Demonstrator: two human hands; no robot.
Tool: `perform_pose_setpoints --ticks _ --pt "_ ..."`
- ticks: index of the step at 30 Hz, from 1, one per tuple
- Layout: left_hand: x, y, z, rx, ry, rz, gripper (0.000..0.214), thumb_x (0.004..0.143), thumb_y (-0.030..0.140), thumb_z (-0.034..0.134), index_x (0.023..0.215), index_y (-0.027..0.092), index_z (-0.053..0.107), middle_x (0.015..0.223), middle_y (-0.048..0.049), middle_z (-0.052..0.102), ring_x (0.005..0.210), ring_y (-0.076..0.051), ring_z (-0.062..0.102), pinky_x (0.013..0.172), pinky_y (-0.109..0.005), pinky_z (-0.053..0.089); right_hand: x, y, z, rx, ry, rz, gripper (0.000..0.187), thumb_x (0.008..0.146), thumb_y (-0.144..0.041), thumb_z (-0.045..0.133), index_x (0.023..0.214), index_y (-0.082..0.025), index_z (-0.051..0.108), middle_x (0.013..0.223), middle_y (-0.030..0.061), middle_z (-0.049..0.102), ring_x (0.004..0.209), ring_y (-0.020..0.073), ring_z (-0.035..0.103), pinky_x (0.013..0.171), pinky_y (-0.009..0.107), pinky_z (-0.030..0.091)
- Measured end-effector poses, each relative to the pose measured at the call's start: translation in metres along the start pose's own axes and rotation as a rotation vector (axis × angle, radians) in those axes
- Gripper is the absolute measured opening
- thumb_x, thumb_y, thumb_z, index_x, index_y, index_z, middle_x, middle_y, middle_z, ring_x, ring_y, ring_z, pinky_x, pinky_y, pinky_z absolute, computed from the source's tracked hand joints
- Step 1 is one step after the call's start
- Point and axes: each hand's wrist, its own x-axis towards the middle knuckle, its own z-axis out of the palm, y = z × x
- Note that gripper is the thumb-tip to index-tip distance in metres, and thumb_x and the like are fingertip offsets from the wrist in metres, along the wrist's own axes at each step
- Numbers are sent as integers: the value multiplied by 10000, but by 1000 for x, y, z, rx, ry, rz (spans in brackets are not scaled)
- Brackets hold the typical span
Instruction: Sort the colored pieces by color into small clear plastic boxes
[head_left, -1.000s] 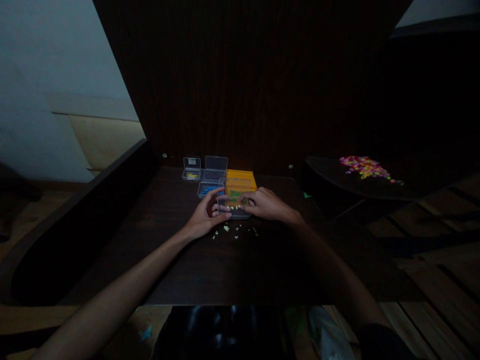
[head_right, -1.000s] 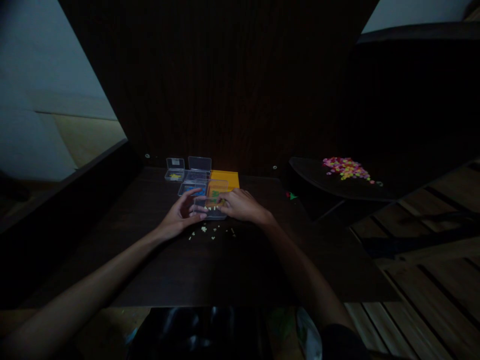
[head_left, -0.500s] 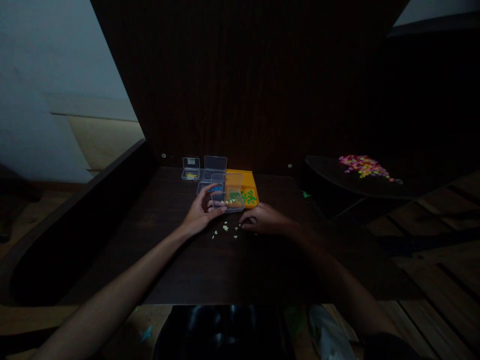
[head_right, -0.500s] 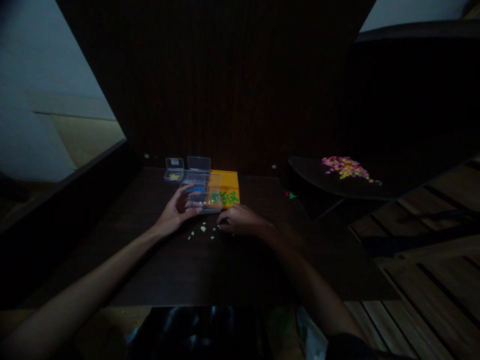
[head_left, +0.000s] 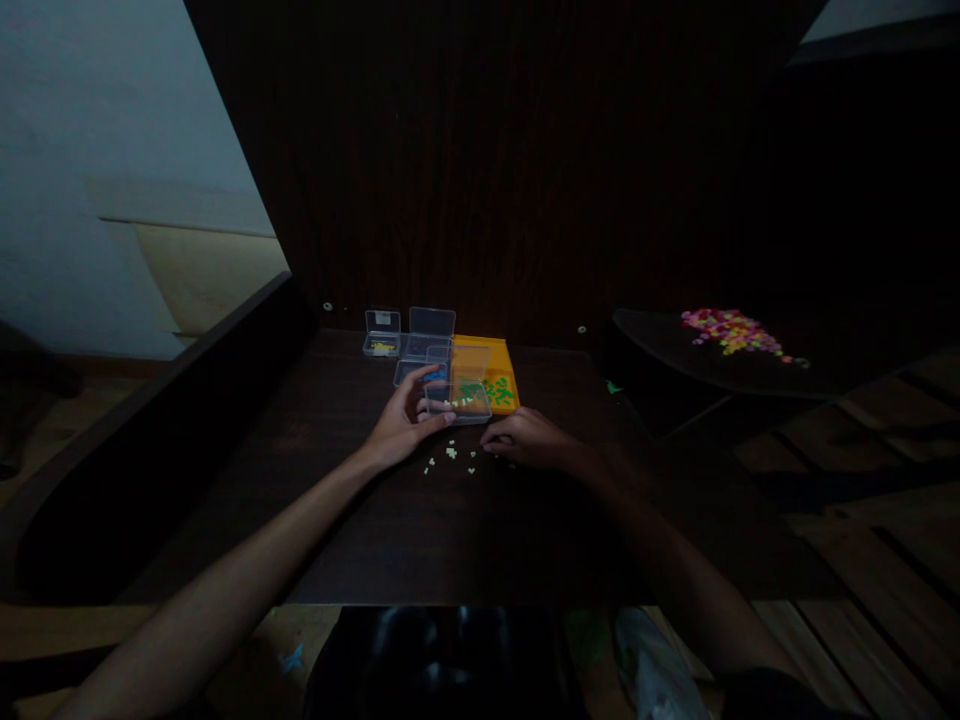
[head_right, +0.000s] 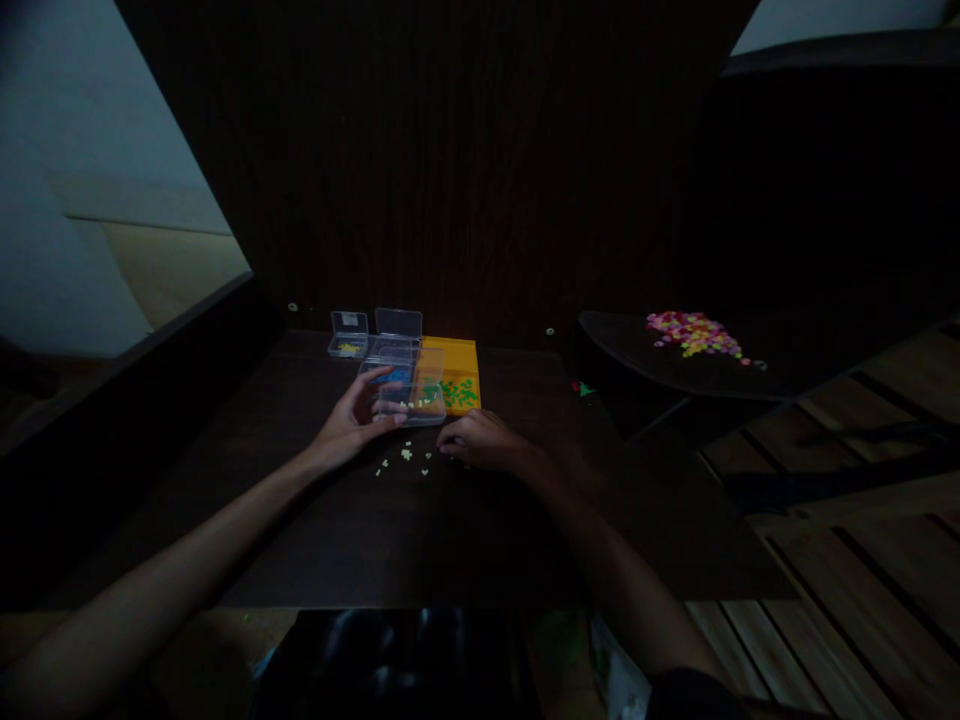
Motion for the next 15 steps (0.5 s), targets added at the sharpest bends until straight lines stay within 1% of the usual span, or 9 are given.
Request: perform_pose_setpoints --ticks 4,10,12,15 --pt "-1 2 1 -9 -1 -9 749 659 235 824 1307 266 451 1275 -97 535 893 -152 645 846 -361 570 -3 3 -2 0 11 10 175 875 -242 608 975 -201 745 779 26 696 715 138 590 680 242 372" --pt "-2 5 2 5 10 -29 744 660 232 819 1305 261 449 1271 -94 540 901 -157 649 858 -370 567 -9 9 -5 42 19 -3 194 875 -250 619 1032 -199 721 728 -1 634 680 119 546 664 228 354" --pt "-2 4 2 7 8 -26 743 661 233 816 1307 264 450 1270 -97 540 902 -161 648 852 -372 569 -10 10 -5 76 -5 3 174 869 -264 632 1003 -196 718 680 -20 596 652 113 528 644 223 344" --pt "-2 4 2 2 6 -27 742 662 238 818 1307 266 452 1270 -97 537 898 -157 649 847 -367 569 -10 8 -6 89 -35 28 137 839 -267 671 951 -196 707 678 -28 575 667 113 520 644 222 332"
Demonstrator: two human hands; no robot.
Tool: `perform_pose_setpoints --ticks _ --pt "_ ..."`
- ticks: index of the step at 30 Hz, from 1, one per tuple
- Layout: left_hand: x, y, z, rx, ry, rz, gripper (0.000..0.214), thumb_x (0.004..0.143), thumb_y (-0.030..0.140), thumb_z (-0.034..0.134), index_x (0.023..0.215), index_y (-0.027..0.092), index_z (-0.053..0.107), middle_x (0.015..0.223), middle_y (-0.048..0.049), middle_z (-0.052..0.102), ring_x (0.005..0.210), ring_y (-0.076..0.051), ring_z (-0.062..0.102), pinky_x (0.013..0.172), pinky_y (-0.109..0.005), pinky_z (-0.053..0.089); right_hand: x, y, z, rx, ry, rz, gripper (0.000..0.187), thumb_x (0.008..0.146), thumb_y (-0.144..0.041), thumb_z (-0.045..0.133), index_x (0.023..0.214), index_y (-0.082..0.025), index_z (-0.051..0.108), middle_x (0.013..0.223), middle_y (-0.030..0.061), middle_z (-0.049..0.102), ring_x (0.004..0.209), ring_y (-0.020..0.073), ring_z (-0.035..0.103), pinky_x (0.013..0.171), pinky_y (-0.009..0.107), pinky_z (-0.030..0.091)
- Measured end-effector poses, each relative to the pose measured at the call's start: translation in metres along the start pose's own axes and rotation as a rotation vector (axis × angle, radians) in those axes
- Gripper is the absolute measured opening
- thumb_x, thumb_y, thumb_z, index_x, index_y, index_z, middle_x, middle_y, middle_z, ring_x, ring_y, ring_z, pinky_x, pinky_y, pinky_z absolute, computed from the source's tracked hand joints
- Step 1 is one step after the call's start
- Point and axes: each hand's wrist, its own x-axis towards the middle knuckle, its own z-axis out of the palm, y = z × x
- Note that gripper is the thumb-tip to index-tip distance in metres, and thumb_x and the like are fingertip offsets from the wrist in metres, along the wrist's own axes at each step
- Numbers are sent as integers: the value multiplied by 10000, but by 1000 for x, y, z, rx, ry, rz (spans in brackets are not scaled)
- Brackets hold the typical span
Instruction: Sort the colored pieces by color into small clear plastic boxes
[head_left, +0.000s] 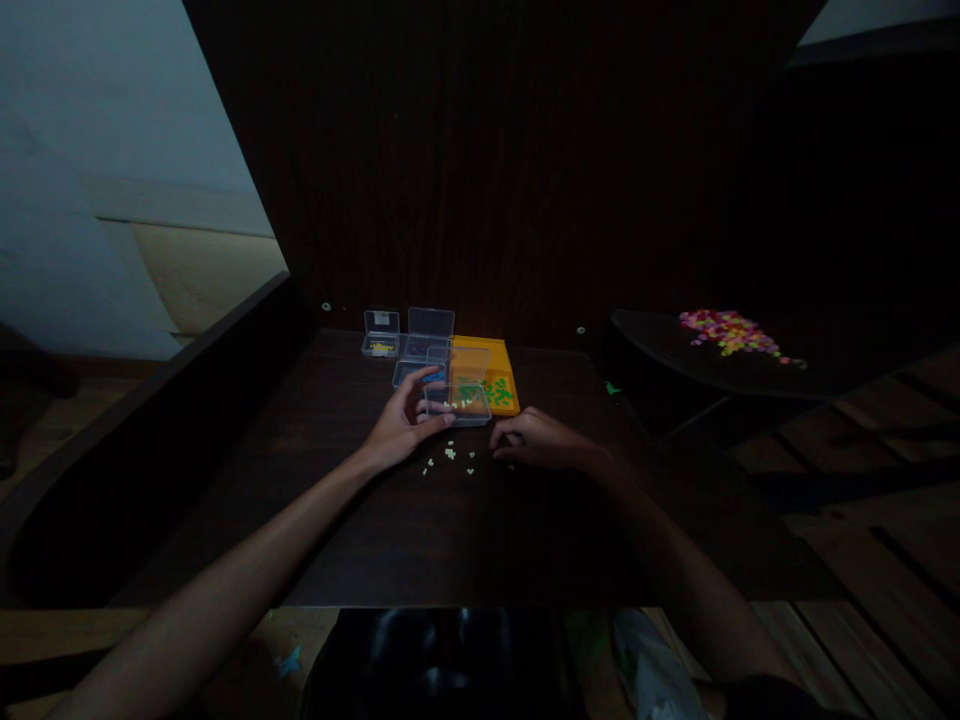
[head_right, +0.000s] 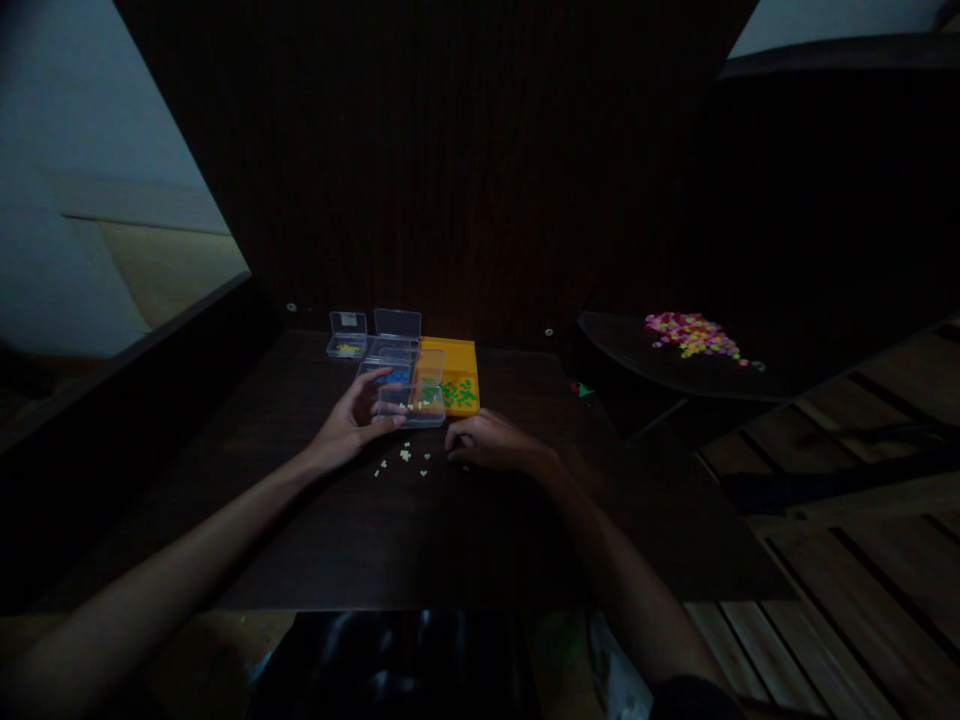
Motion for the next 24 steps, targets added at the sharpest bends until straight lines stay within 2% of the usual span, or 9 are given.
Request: perform_pose_setpoints --ticks 14,18,24 --pt "1 -1 0 12 -12 33 739 664 237 810 1312 268 456 1275 -100 537 896 -163 651 847 -385 567 3 6 1 79 -28 54 98 803 -257 708 809 -173 659 583 -64 511 574 93 461 567 218 274" --pt "0 0 0 0 -1 17 738 656 233 816 1304 263 465 1272 -102 543 894 -167 650 839 -395 573 2 11 2 65 -23 52 123 803 -293 706 822 -179 663 589 -64 503 578 95 441 578 220 277" --pt "0 1 0 -16 -1 9 743 651 220 823 1300 254 462 1277 -100 534 884 -143 645 821 -334 570 -1 10 -2 51 0 27 173 820 -330 687 894 -175 682 612 -55 510 592 100 466 604 222 310"
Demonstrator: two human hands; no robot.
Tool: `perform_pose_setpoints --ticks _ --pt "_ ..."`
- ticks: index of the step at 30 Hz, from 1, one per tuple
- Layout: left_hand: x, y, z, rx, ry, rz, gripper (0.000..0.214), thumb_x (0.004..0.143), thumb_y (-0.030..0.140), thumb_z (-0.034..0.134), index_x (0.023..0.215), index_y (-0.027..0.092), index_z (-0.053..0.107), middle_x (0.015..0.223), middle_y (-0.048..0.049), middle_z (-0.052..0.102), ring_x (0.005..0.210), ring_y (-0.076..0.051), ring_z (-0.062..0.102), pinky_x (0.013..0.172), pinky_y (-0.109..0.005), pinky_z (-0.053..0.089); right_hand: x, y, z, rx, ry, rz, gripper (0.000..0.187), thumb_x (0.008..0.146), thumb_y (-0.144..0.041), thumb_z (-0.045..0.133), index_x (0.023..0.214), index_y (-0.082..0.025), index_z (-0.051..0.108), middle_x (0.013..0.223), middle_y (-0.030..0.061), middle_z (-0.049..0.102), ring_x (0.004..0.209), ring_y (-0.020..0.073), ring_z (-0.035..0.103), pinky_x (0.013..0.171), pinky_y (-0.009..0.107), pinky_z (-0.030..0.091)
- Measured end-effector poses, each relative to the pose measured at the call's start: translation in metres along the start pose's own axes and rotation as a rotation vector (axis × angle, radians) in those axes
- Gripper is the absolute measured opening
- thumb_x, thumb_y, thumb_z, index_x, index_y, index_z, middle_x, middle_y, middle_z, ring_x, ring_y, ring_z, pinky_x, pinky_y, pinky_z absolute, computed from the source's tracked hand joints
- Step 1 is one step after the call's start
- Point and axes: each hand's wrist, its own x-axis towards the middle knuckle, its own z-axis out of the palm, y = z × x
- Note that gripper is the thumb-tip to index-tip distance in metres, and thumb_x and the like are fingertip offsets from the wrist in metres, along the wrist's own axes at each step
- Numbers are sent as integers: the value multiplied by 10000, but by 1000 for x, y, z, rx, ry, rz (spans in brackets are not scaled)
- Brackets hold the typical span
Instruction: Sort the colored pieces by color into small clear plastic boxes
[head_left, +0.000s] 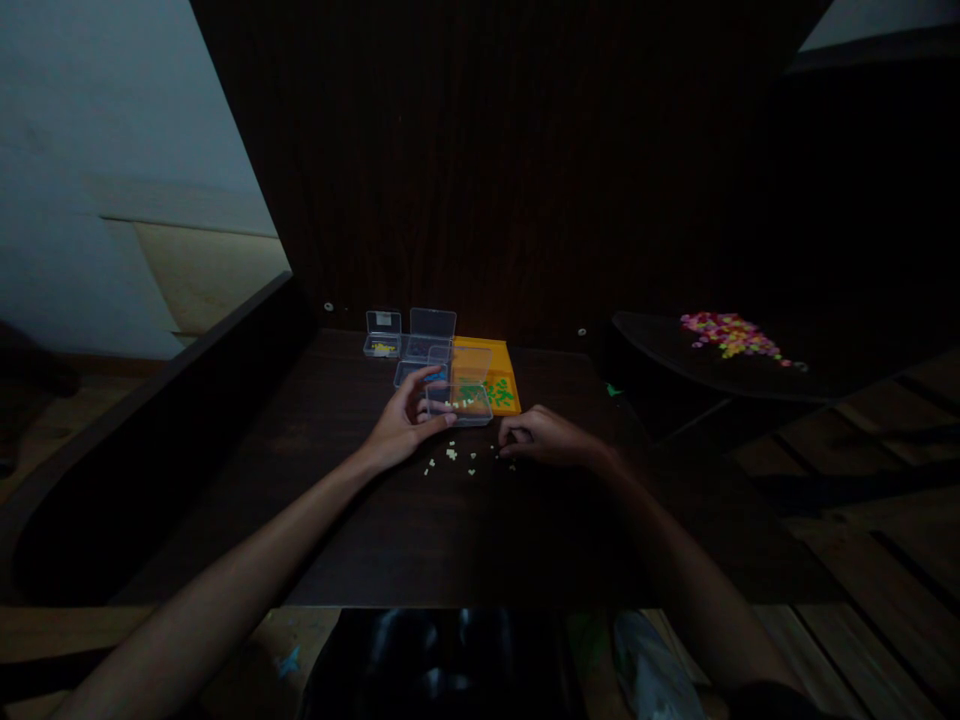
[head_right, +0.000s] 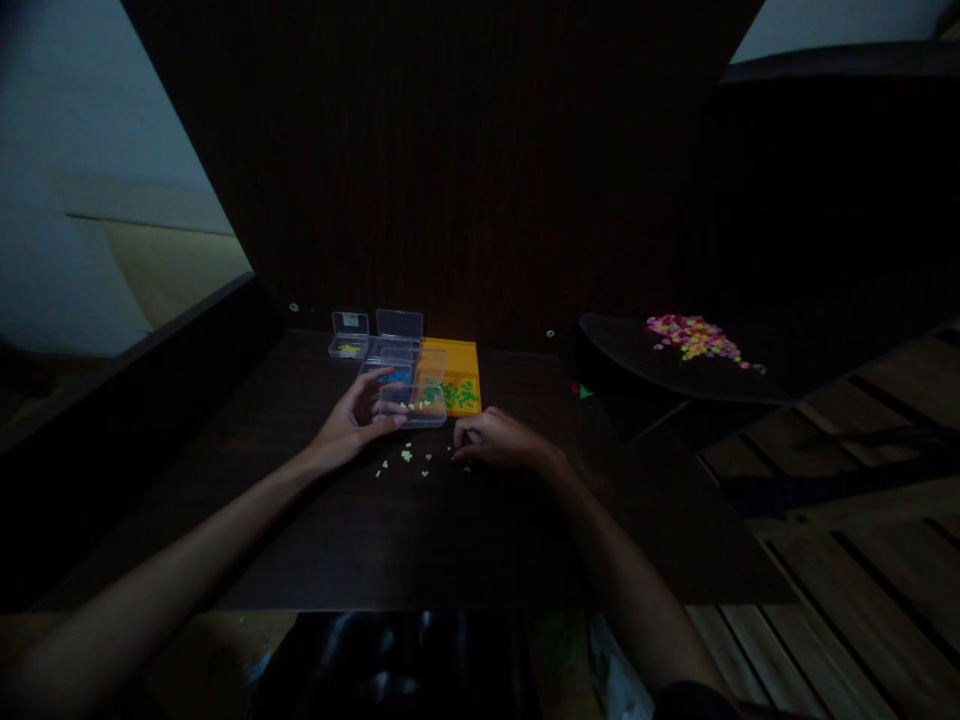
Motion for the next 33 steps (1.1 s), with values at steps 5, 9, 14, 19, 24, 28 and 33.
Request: perform_pose_setpoints --ticks 5,9,14,19,24,28,33 --pt "0 2 1 -2 6 -2 742 651 214 822 1297 253 460 1267 -96 537 883 -140 646 829 -336 567 -4 -6 -1 -53 -1 22 404 793 -379 712 1158 -213 661 661 -36 560 656 131 521 654 238 350" --pt "-1 3 1 -13 3 -10 742 647 213 826 1289 249 455 1272 -95 531 883 -136 646 823 -325 565 -3 -9 0 -104 -24 18 373 817 -330 683 1173 -218 675 678 -20 595 646 129 530 655 244 354" --pt "-1 3 1 -19 -6 -6 744 649 213 823 1293 253 453 1275 -100 529 887 -146 643 838 -351 561 -2 -10 2 -113 -21 6 277 819 -291 674 1082 -212 715 681 -18 604 645 123 534 667 244 360" --pt "-1 3 1 -19 -7 -5 738 653 214 816 1296 254 454 1276 -102 524 889 -150 638 844 -363 556 -1 -8 4 -89 -25 -31 207 830 -263 651 1012 -207 731 663 -27 578 625 110 521 644 233 349" --pt "-1 4 1 -22 -2 -13 738 644 210 819 1286 253 458 1272 -97 523 882 -143 635 832 -343 556 0 -7 4 -75 -36 -38 200 828 -244 639 1002 -207 730 655 -36 566 601 96 505 629 224 341" --pt "-1 3 2 -23 0 -15 733 646 210 818 1284 256 461 1270 -96 527 890 -147 638 828 -342 559 -1 -7 4 -74 -33 -42 193 829 -244 636 991 -207 734 645 -38 559 599 94 498 640 222 342" --pt "-1 1 1 1 -2 -2 743 648 218 817 1301 258 464 1279 -102 530 893 -157 641 832 -357 561 -1 -9 4 -94 -40 -41 149 841 -248 620 943 -203 719 666 -31 578 616 100 503 630 221 330"
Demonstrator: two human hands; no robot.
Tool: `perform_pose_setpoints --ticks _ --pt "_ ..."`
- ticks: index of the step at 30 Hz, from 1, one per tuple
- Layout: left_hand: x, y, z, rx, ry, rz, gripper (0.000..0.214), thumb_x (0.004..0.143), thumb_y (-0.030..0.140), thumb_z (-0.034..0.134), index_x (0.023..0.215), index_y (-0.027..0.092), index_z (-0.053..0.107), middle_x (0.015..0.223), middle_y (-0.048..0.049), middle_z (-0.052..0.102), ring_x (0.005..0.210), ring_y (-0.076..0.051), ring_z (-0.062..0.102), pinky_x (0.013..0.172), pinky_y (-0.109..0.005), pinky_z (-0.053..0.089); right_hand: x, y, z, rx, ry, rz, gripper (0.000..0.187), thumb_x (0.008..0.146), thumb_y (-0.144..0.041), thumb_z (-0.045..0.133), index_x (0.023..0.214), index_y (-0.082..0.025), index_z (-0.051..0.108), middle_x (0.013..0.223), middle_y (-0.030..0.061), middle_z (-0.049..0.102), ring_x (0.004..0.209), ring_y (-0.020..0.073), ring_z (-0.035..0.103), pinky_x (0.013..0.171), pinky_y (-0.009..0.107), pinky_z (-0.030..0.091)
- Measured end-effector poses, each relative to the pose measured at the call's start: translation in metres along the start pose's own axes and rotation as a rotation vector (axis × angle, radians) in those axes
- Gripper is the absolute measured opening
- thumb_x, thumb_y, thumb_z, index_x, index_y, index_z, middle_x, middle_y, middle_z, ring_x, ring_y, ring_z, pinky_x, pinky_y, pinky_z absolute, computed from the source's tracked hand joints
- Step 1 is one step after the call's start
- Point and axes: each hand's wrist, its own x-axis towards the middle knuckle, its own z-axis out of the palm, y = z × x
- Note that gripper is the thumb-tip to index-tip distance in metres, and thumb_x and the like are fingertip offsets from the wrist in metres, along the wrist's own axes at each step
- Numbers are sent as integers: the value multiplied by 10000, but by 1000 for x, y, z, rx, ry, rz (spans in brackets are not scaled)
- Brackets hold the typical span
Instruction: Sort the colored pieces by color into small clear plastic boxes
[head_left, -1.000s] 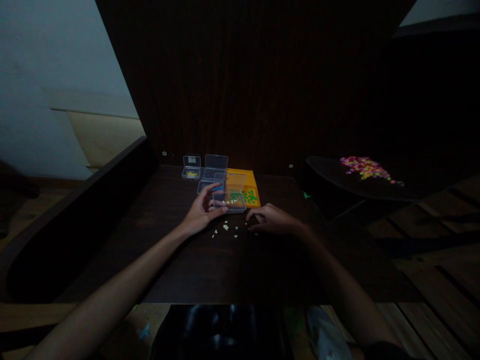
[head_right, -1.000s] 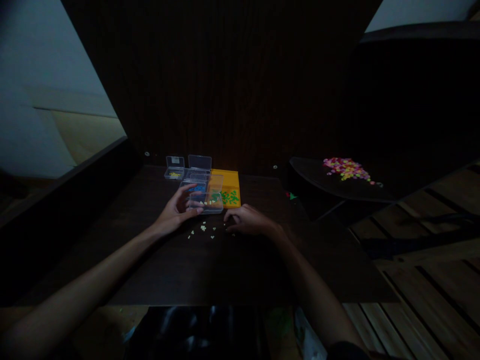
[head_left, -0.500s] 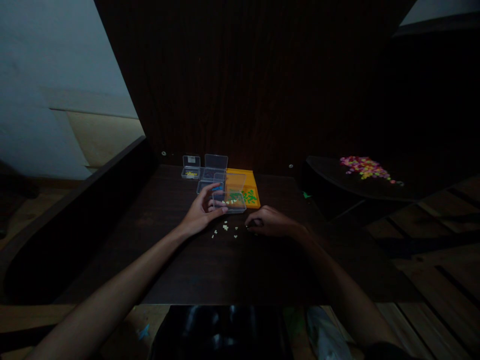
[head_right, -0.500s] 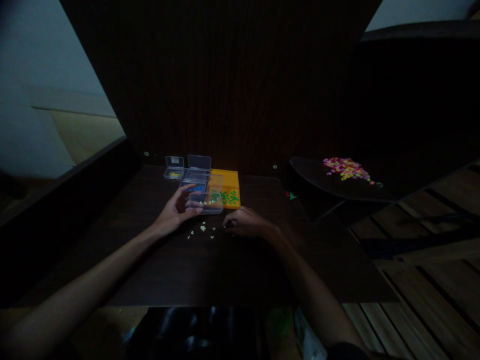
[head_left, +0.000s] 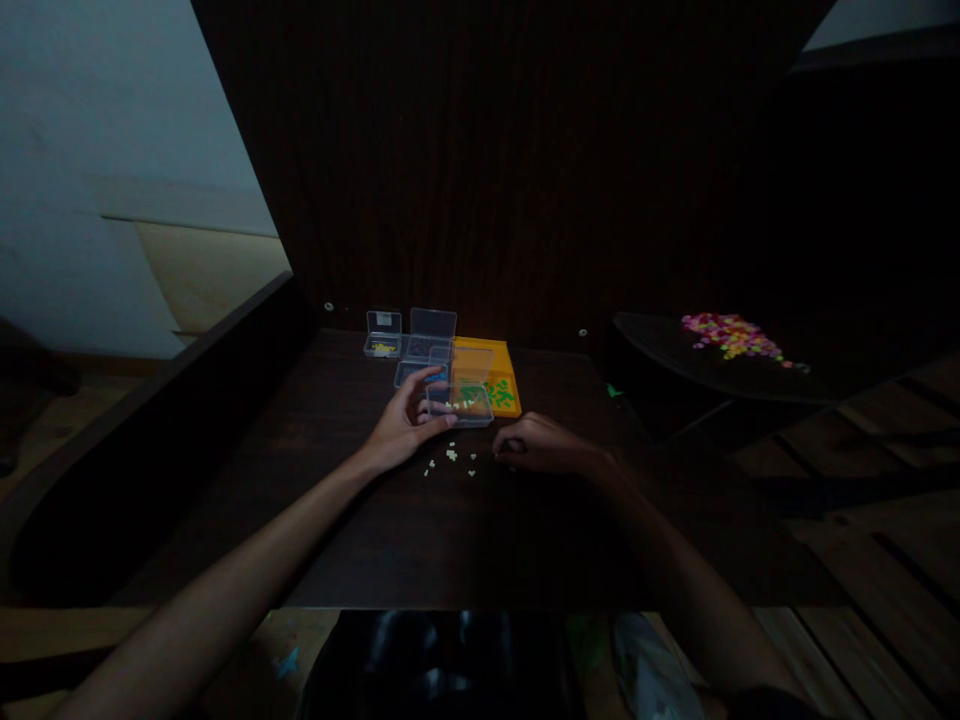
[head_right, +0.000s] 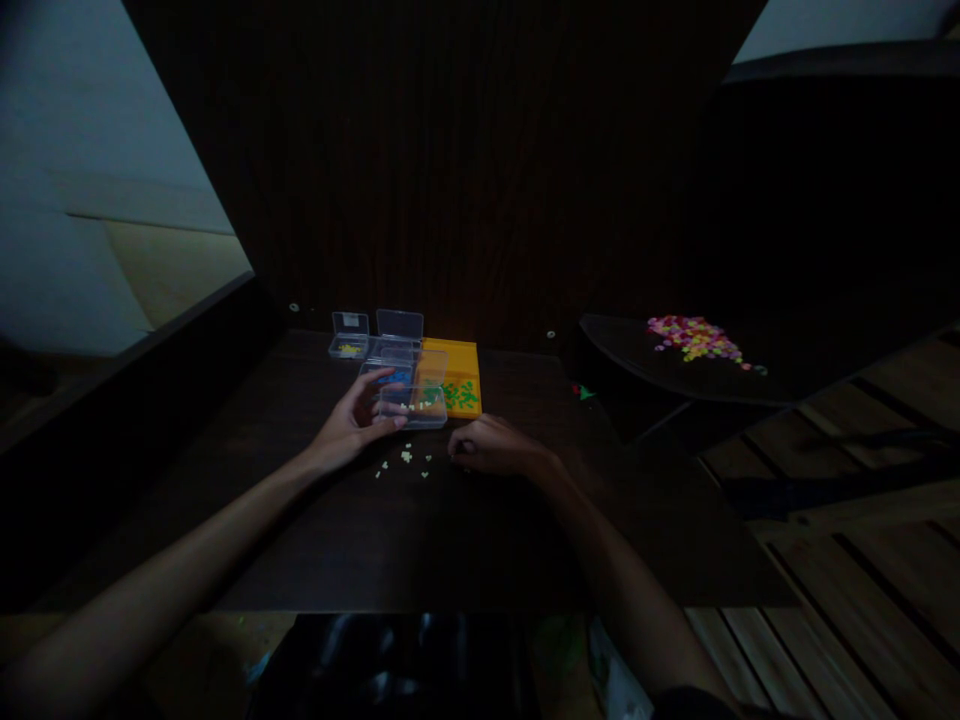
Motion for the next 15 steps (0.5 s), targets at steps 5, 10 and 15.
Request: perform_pose_setpoints --ticks 5,10,15 --pt "0 0 0 -6 -5 -9 746 645 215 818 1301 259 466 1281 -107 531 885 -151 640 846 -370 559 0 -2 3 -62 -9 -6 130 858 -265 586 948 -204 657 740 -24 612 622 103 496 596 224 300" --pt "0 1 1 2 5 -18 749 643 225 823 1301 258 464 1285 -107 526 886 -158 641 847 -379 561 0 -1 6 -113 6 -11 150 883 -309 565 974 -210 633 819 0 645 692 124 533 618 232 302" --pt "-1 2 1 3 9 -20 745 641 223 824 1296 258 471 1275 -102 531 883 -151 639 842 -367 559 0 -1 6 -110 9 -31 148 908 -313 539 956 -212 637 802 2 656 699 129 543 628 236 305"
